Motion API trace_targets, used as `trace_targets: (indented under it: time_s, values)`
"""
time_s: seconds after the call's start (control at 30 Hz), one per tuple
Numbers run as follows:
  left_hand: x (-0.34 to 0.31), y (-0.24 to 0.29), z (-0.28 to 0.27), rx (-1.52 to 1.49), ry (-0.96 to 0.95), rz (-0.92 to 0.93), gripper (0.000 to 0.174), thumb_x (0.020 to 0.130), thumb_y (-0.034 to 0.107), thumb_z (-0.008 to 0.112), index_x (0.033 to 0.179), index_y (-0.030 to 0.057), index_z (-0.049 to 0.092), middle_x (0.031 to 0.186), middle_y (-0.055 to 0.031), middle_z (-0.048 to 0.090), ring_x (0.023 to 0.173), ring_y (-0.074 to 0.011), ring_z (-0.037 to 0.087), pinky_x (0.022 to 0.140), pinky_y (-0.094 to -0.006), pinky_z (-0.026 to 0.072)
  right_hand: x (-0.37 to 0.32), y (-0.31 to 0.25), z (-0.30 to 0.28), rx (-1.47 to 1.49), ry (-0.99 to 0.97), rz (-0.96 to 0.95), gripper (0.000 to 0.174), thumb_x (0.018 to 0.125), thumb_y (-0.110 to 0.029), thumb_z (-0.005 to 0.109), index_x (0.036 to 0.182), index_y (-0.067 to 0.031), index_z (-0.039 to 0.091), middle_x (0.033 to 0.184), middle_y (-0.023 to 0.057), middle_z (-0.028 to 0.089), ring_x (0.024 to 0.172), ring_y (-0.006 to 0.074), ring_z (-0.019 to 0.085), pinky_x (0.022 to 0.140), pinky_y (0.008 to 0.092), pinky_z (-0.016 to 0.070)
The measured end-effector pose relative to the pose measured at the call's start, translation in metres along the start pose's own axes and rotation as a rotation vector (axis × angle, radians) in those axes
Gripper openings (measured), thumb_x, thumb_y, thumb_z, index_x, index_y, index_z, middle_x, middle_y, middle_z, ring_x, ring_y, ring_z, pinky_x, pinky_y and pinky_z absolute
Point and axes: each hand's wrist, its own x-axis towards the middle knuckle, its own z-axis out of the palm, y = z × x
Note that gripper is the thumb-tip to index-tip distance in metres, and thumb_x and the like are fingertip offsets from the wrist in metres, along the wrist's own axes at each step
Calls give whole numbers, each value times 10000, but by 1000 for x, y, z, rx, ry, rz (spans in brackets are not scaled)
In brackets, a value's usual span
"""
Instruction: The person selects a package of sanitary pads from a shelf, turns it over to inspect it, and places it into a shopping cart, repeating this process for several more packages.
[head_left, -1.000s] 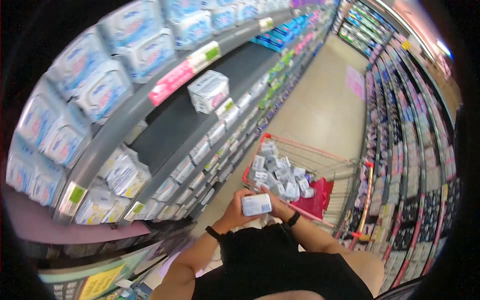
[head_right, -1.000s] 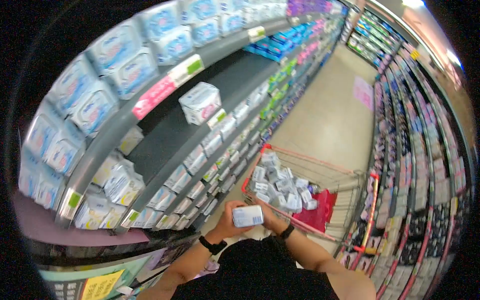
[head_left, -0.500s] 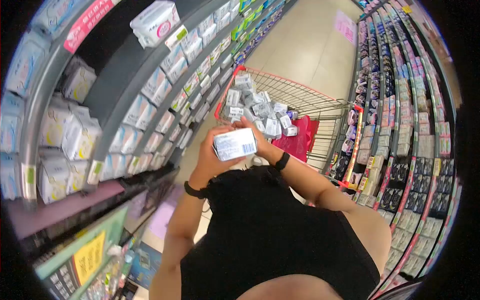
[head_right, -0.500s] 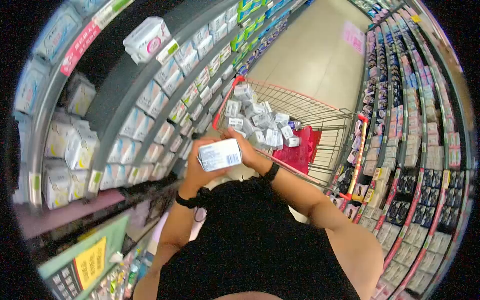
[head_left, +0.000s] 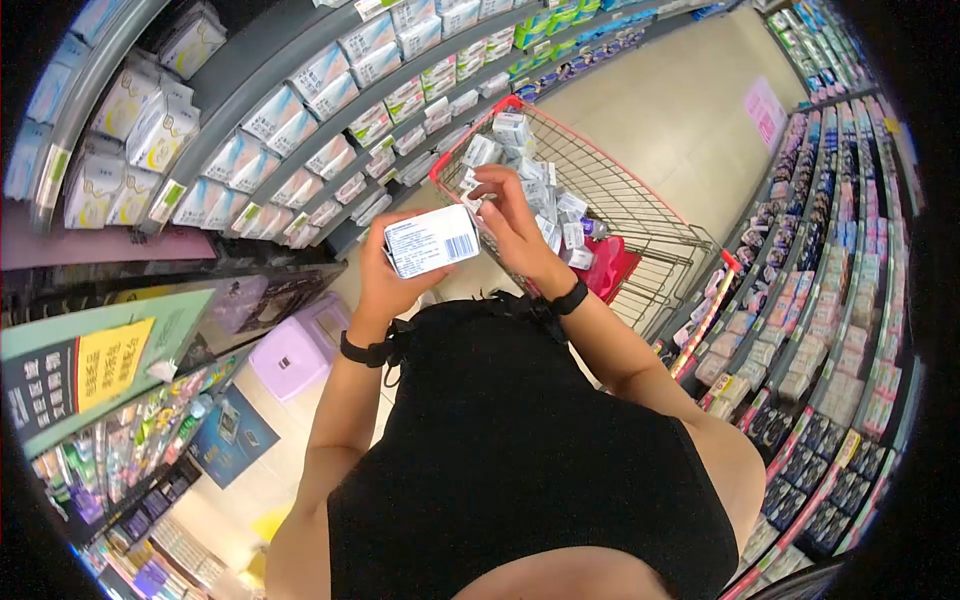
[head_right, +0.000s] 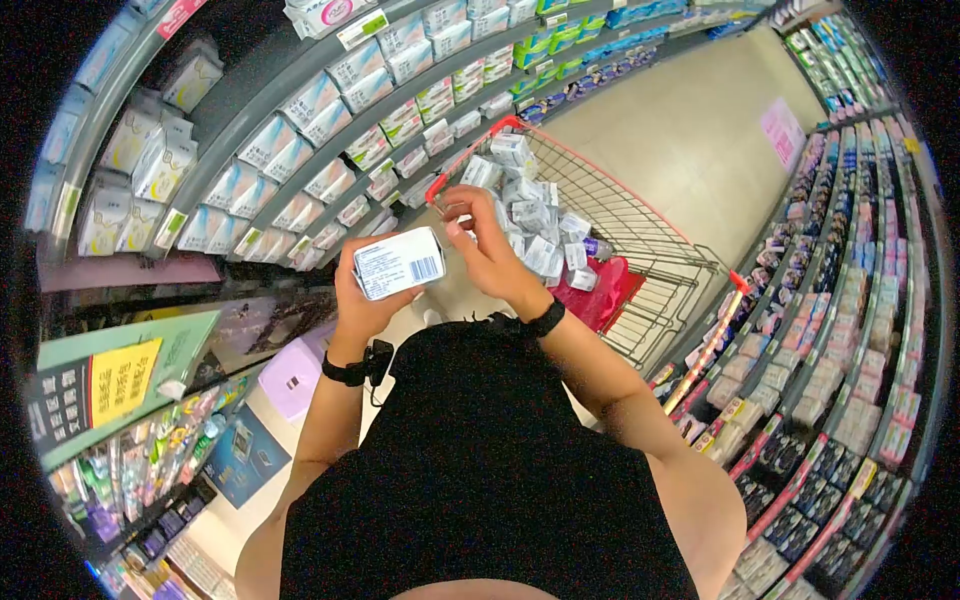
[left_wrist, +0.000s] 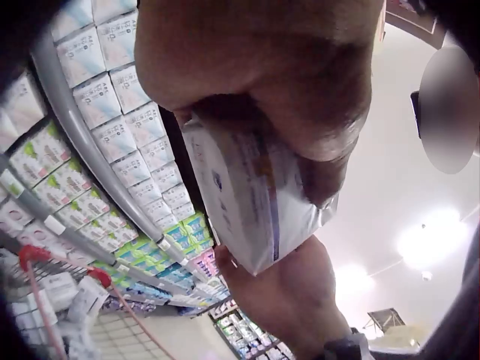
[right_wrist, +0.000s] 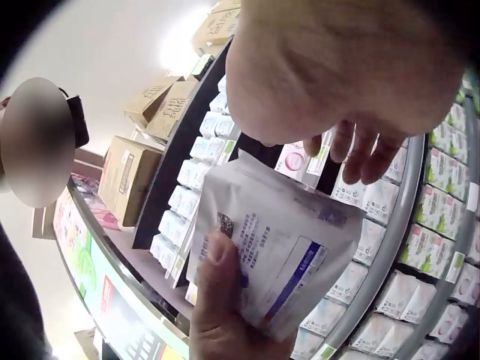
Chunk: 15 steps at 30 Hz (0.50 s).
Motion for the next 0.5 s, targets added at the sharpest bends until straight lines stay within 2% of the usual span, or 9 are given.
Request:
trace_targets:
  time_s: [0.1, 0.2, 0.23, 0.27, 0.33, 0.4, 0.43, 0.5]
  values:
    - [-13, 0, 18, -1, 18, -48, 684, 651, 53, 928, 1202, 30, 522, 1155, -120, 680, 1072, -197, 675, 913, -352, 562, -22, -4, -15, -14, -30, -47, 604, 975, -419, 587, 1417, -71, 366, 1446, 145, 321, 1280, 258, 426, 1021, 399, 409]
    - [-28, 3, 43, -43, 39, -86, 681, 651, 46, 926, 1202, 30, 526, 1129, -99, 685, 1063, -174, 671, 907, -343, 558, -45, -3, -31, -63, -184, -14, 832, 886, -586, 637, 1464, -77, 321, 1488, 170, 277, 1378, 309, 343, 1083, 438, 370]
    - [-32, 6, 50, -15, 35, -75, 684, 650, 43, 925, 1205, 30, 525, 1124, -95, 686, 1062, -167, 669, 906, -340, 556, -52, -5, -35, -56, -227, -38, 953, 822, -698, 628, 1475, -78, 318, 1512, 173, 260, 1406, 326, 318, 1099, 461, 353]
    - [-36, 10, 55, 15, 30, -65, 688, 650, 41, 925, 1208, 31, 523, 1119, -91, 688, 1061, -161, 667, 905, -336, 555, -57, -9, -37, -75, -252, -65, 899, 799, -563, 742, 1449, -64, 371, 1488, 171, 327, 1386, 313, 358, 1096, 435, 360]
    - [-54, 2, 61, -129, 99, -230, 679, 649, 49, 930, 1199, 39, 532, 1111, -76, 689, 1052, -144, 662, 901, -323, 547, -65, -17, -40, -135, -307, 33, 789, 762, -358, 833, 1384, -43, 466, 1383, 162, 479, 1332, 296, 449, 1084, 401, 381]
    - [-70, -2, 62, -104, 119, -265, 633, 657, 79, 936, 1165, 48, 560, 1080, -60, 694, 1031, -128, 661, 884, -312, 539, -77, -8, -48, -225, -308, -67, 709, 717, -193, 862, 1324, -29, 533, 1271, 140, 585, 1237, 288, 547, 1052, 385, 420]
    - [-76, -2, 62, -108, 109, -261, 634, 656, 86, 938, 1164, 49, 560, 1076, -57, 693, 1029, -125, 659, 881, -311, 538, -84, 0, -50, -147, -334, -19, 693, 722, -194, 865, 1316, -33, 547, 1256, 126, 608, 1190, 270, 584, 1020, 396, 454]
    - [-89, 6, 64, -51, 100, -292, 629, 656, 108, 943, 1153, 53, 561, 1072, -56, 693, 1020, -121, 657, 884, -315, 533, -100, 10, -50, 4, -381, 126, 697, 727, -183, 865, 1327, -38, 543, 1286, 118, 598, 1191, 257, 585, 1014, 390, 463]
